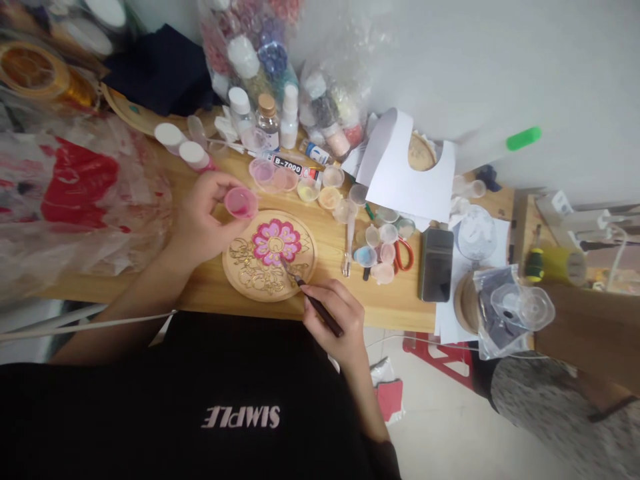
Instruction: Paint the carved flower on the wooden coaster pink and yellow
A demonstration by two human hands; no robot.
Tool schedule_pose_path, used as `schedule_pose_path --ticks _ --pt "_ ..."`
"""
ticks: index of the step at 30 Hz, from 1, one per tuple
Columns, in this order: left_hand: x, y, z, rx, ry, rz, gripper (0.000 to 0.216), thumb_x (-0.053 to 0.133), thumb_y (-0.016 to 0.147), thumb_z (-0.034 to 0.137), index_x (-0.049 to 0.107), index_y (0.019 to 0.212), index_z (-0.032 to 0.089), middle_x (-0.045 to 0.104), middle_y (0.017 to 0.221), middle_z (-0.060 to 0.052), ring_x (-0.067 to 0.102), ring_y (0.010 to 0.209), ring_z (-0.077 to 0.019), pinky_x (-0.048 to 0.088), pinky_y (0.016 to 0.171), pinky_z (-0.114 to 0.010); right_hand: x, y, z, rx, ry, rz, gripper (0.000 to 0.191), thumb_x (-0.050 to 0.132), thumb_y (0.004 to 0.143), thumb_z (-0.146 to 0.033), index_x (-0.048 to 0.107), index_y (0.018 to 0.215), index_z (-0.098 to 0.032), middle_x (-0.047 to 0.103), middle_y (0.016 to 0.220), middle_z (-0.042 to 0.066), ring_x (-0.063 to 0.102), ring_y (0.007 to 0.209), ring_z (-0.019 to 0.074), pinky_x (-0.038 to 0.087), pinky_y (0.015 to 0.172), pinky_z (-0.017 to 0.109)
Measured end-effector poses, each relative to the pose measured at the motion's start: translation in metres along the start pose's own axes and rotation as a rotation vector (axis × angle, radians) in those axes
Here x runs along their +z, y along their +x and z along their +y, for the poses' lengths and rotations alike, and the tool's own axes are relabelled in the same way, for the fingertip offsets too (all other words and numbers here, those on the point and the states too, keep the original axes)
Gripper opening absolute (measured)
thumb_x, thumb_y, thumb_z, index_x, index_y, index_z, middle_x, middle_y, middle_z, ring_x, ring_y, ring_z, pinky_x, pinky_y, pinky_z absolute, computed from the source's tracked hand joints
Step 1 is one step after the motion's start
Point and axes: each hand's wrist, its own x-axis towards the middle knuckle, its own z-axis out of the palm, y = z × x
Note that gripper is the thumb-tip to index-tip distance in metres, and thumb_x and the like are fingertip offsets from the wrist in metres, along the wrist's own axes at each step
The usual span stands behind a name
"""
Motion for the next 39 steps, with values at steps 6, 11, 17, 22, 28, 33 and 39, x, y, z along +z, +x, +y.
schedule_pose_path --ticks 6,11,17,22,28,33,39 --pt "-0.0018 0.0003 0.0012 0.004 -0.019 -0.013 0.032 0.068 0.077 0.014 0.056 0.104 0.025 0.069 0.098 0.001 0.067 0.086 -0.0173 0.058 0.078 -0.031 0.0012 -0.0003 0.0027 0.012 -0.006 -0.013 0.023 0.066 0.089 -0.011 0.075 0.104 -0.026 0.078 0.091 0.005 0.074 0.081 0.0198 0.062 0.07 0.033" --pt "-0.0016 0.0005 0.0025 0.024 0.004 0.003 0.032 0.066 0.077 0.012 0.056 0.105 0.024 0.068 0.096 0.002 0.068 0.085 -0.0156 0.057 0.076 -0.03 0.0008 0.0013 0.0021 0.004 0.007 -0.002 0.024 0.066 0.088 -0.01 0.075 0.103 -0.027 0.078 0.09 0.005 0.075 0.08 0.0197 0.062 0.069 0.033" --pt "-0.0018 0.0001 0.0022 0.018 0.012 -0.003 0.03 0.068 0.077 0.015 0.057 0.103 0.024 0.069 0.097 0.001 0.068 0.085 -0.017 0.058 0.077 -0.031 0.0014 0.0014 0.0034 0.015 -0.007 -0.007 0.023 0.066 0.089 -0.012 0.075 0.103 -0.027 0.078 0.09 0.005 0.075 0.081 0.0201 0.062 0.07 0.034" --pt "-0.0022 -0.0003 0.0031 0.018 0.017 -0.004 0.031 0.068 0.077 0.015 0.057 0.104 0.024 0.07 0.099 -0.001 0.069 0.088 -0.0183 0.058 0.079 -0.031 0.0017 0.0024 0.0024 0.0 -0.018 0.0 0.022 0.065 0.089 -0.012 0.075 0.102 -0.026 0.078 0.088 0.006 0.075 0.079 0.0204 0.062 0.068 0.034" --pt "-0.0022 -0.0001 0.004 0.001 -0.009 -0.005 0.03 0.067 0.077 0.014 0.057 0.103 0.024 0.069 0.098 -0.001 0.069 0.088 -0.0193 0.059 0.08 -0.032 0.0002 0.0015 0.0024 0.0 0.016 -0.001 0.024 0.066 0.087 -0.009 0.075 0.102 -0.027 0.078 0.089 0.004 0.075 0.078 0.0196 0.062 0.068 0.033" --pt "-0.0026 -0.0002 0.0035 -0.001 0.012 -0.014 0.031 0.067 0.076 0.013 0.057 0.104 0.024 0.069 0.098 -0.001 0.068 0.088 -0.0189 0.058 0.078 -0.032 -0.0004 0.0008 0.0022 0.004 0.002 0.01 0.021 0.066 0.087 -0.011 0.075 0.099 -0.026 0.078 0.087 0.005 0.074 0.076 0.0198 0.061 0.066 0.033" --pt "-0.0017 -0.0007 0.002 0.014 -0.005 -0.013 0.031 0.068 0.077 0.014 0.056 0.105 0.024 0.068 0.099 -0.001 0.068 0.089 -0.0192 0.057 0.08 -0.032 -0.0009 0.001 0.0012 -0.005 -0.011 0.006 0.02 0.066 0.087 -0.01 0.074 0.097 -0.025 0.077 0.086 0.005 0.074 0.076 0.0186 0.061 0.066 0.031"
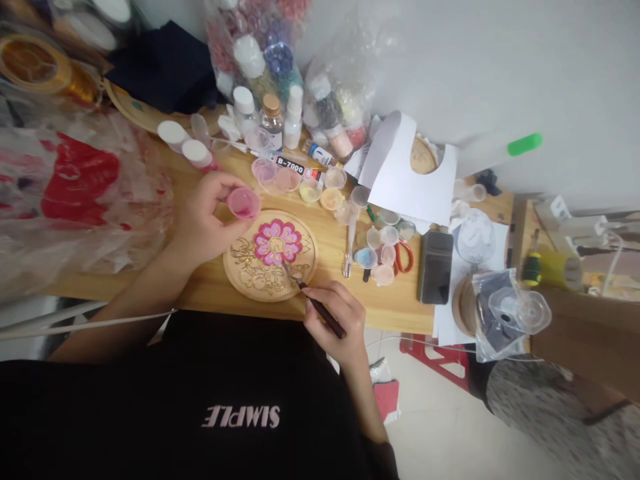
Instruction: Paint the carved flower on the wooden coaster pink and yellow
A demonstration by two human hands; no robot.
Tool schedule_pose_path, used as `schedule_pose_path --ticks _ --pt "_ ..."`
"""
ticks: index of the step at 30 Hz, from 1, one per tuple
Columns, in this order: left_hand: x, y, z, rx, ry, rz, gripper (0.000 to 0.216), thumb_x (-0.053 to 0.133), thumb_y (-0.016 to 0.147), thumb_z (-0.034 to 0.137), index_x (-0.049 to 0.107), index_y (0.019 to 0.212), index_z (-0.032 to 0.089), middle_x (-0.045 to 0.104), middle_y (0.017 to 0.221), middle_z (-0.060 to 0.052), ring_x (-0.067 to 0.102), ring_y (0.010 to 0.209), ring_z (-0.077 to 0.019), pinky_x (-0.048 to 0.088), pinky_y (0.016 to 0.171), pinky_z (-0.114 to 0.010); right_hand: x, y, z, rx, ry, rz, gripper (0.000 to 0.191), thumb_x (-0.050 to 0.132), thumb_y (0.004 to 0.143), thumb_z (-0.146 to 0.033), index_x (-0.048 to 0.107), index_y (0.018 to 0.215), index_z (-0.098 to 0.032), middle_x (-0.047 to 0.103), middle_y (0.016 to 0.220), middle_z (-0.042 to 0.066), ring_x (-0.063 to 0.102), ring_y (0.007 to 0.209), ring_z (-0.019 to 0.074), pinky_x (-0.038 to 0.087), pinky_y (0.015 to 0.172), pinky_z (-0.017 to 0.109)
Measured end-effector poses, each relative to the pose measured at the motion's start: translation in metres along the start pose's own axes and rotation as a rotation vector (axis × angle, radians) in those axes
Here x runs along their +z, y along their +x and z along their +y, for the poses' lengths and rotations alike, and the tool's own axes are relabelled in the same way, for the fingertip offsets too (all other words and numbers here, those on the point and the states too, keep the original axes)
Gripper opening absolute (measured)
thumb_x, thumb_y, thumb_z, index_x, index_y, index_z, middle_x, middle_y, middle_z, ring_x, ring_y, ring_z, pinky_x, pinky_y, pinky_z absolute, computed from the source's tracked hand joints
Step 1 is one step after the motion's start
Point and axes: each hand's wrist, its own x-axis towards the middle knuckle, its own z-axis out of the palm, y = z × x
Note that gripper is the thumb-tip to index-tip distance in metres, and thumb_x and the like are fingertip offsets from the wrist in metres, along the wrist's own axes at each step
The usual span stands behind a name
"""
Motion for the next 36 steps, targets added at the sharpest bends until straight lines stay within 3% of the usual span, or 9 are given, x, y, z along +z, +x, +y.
schedule_pose_path --ticks 5,21,36 --pt "-0.0007 -0.0007 0.0049 -0.057 0.055 -0.022 0.028 0.064 0.08 0.016 0.057 0.106 0.023 0.07 0.103 -0.002 0.068 0.092 -0.0192 0.058 0.085 -0.033 -0.0011 0.0002 -0.0003 -0.017 0.005 -0.009 0.019 0.066 0.087 -0.009 0.073 0.096 -0.024 0.077 0.084 0.004 0.073 0.074 0.0177 0.061 0.064 0.03" --pt "-0.0017 -0.0006 0.0033 -0.008 0.049 -0.011 0.03 0.066 0.079 0.014 0.057 0.107 0.022 0.069 0.101 -0.001 0.068 0.092 -0.0185 0.058 0.083 -0.032 0.0014 0.0014 -0.0029 0.006 -0.026 0.053 0.017 0.066 0.087 -0.01 0.072 0.094 -0.024 0.078 0.081 0.004 0.074 0.07 0.0181 0.061 0.062 0.03" --pt "-0.0025 0.001 0.0072 -0.066 0.063 -0.037 0.026 0.067 0.079 0.017 0.058 0.102 0.022 0.071 0.101 -0.002 0.069 0.091 -0.019 0.058 0.084 -0.033 0.0029 0.0029 -0.0022 -0.001 -0.015 0.075 0.017 0.066 0.087 -0.008 0.071 0.093 -0.023 0.079 0.082 0.003 0.076 0.071 0.017 0.062 0.064 0.027"
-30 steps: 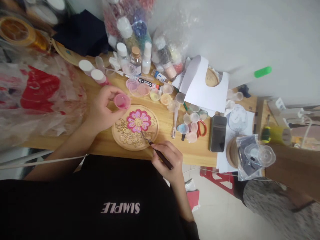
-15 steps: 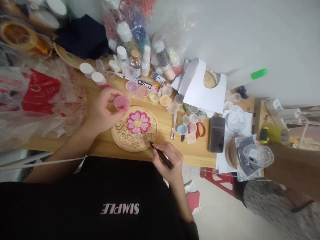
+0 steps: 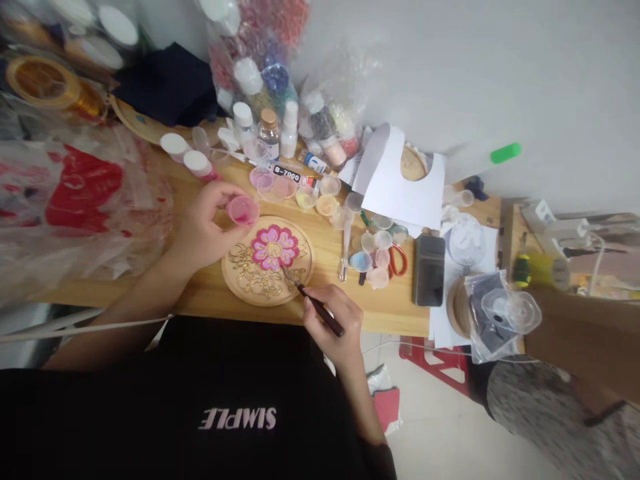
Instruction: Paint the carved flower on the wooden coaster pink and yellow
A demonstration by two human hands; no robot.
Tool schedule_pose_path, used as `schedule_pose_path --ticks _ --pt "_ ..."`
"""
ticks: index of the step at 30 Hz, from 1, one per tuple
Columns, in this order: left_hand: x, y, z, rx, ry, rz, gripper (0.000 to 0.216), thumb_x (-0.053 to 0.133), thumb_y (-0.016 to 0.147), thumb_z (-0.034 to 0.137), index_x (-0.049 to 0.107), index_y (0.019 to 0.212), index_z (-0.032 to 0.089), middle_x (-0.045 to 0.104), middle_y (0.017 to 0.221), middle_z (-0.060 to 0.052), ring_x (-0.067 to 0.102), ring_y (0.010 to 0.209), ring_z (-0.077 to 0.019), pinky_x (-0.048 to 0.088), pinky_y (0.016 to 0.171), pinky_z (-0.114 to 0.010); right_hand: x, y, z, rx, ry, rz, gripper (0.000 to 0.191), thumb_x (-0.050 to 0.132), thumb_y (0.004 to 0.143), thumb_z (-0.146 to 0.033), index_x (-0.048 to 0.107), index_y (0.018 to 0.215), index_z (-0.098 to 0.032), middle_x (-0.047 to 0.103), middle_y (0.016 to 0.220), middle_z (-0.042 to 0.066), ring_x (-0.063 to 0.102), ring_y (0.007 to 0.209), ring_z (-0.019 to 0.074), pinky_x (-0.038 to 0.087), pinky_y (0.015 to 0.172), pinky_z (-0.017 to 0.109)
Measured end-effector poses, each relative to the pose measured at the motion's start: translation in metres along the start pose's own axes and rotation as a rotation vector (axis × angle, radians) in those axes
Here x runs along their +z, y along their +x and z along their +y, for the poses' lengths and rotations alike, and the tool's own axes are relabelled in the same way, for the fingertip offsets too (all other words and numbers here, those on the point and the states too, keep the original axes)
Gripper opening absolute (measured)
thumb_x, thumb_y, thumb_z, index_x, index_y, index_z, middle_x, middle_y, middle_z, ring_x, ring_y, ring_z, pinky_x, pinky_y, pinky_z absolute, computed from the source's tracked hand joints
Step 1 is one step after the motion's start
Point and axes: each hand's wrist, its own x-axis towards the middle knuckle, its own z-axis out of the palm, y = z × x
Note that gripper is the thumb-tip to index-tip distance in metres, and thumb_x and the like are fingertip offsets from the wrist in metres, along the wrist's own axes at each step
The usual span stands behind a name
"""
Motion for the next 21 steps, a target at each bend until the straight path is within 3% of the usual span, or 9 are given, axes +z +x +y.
schedule_pose_path --ticks 21 --pt "-0.0002 0.0005 0.0016 -0.049 -0.014 -0.006 0.024 0.067 0.078 0.02 0.058 0.1 0.024 0.072 0.101 -0.002 0.068 0.09 -0.0206 0.059 0.085 -0.035 -0.0003 -0.0009 0.0008 0.021 -0.03 0.025 0.013 0.066 0.088 -0.012 0.072 0.092 -0.023 0.079 0.079 0.004 0.074 0.067 0.0181 0.06 0.061 0.03"
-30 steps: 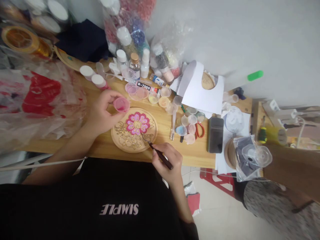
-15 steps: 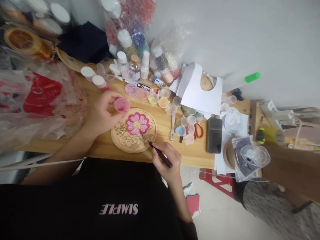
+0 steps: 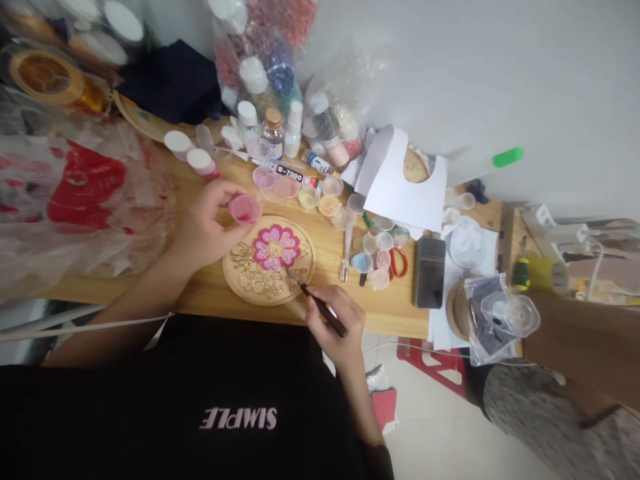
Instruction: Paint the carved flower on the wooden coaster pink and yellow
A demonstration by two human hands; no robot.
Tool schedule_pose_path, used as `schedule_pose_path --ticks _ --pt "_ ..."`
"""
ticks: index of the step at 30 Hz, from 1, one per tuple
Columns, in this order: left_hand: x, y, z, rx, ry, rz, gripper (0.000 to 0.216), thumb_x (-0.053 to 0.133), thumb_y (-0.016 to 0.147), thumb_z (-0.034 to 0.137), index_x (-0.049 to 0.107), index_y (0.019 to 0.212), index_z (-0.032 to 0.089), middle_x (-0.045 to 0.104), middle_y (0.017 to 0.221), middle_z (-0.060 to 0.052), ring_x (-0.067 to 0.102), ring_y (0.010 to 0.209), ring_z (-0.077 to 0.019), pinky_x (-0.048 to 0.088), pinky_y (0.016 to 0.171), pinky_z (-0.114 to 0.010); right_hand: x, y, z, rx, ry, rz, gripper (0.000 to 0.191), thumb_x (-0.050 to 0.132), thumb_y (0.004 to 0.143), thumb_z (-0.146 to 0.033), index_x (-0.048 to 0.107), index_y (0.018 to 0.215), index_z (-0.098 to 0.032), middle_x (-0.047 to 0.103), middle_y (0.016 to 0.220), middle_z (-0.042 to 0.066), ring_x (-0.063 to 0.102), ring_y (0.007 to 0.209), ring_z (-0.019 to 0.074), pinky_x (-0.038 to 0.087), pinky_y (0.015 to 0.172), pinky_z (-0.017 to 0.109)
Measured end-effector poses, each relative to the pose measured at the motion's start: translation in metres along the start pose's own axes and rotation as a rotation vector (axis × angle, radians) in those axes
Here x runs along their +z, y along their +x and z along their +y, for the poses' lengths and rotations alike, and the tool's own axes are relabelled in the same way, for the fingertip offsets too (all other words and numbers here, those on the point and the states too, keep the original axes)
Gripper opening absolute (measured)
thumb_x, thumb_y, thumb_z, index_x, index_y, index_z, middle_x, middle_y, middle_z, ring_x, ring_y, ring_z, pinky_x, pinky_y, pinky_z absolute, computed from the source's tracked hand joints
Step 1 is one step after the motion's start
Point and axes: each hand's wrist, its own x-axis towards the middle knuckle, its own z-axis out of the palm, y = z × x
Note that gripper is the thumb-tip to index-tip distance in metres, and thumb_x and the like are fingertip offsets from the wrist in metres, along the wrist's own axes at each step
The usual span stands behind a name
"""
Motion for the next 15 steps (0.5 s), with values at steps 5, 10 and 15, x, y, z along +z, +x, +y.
schedule_pose_path --ticks 5,10,15 --pt "-0.0003 -0.0006 0.0006 -0.001 0.005 -0.009 0.026 0.067 0.078 0.018 0.058 0.102 0.023 0.071 0.103 -0.002 0.068 0.091 -0.0201 0.058 0.086 -0.034 0.001 -0.0003 0.0011 -0.007 0.01 -0.014 0.013 0.066 0.088 -0.012 0.071 0.093 -0.024 0.078 0.08 0.003 0.074 0.068 0.0179 0.06 0.062 0.03" --pt "-0.0009 -0.0007 0.0001 0.018 0.004 -0.01 0.028 0.067 0.079 0.017 0.057 0.104 0.023 0.07 0.104 -0.002 0.068 0.093 -0.0199 0.058 0.086 -0.034 -0.0012 -0.0003 0.0005 -0.006 0.011 0.011 0.015 0.067 0.087 -0.01 0.071 0.092 -0.024 0.078 0.08 0.002 0.074 0.068 0.0169 0.059 0.061 0.028" --pt "-0.0004 -0.0009 0.0006 0.015 0.022 -0.007 0.031 0.067 0.078 0.015 0.057 0.106 0.024 0.071 0.104 -0.002 0.068 0.092 -0.0197 0.058 0.086 -0.033 -0.0029 0.0003 0.0001 0.007 0.005 0.009 0.013 0.066 0.087 -0.012 0.071 0.09 -0.024 0.078 0.079 0.003 0.074 0.066 0.0178 0.059 0.059 0.029"
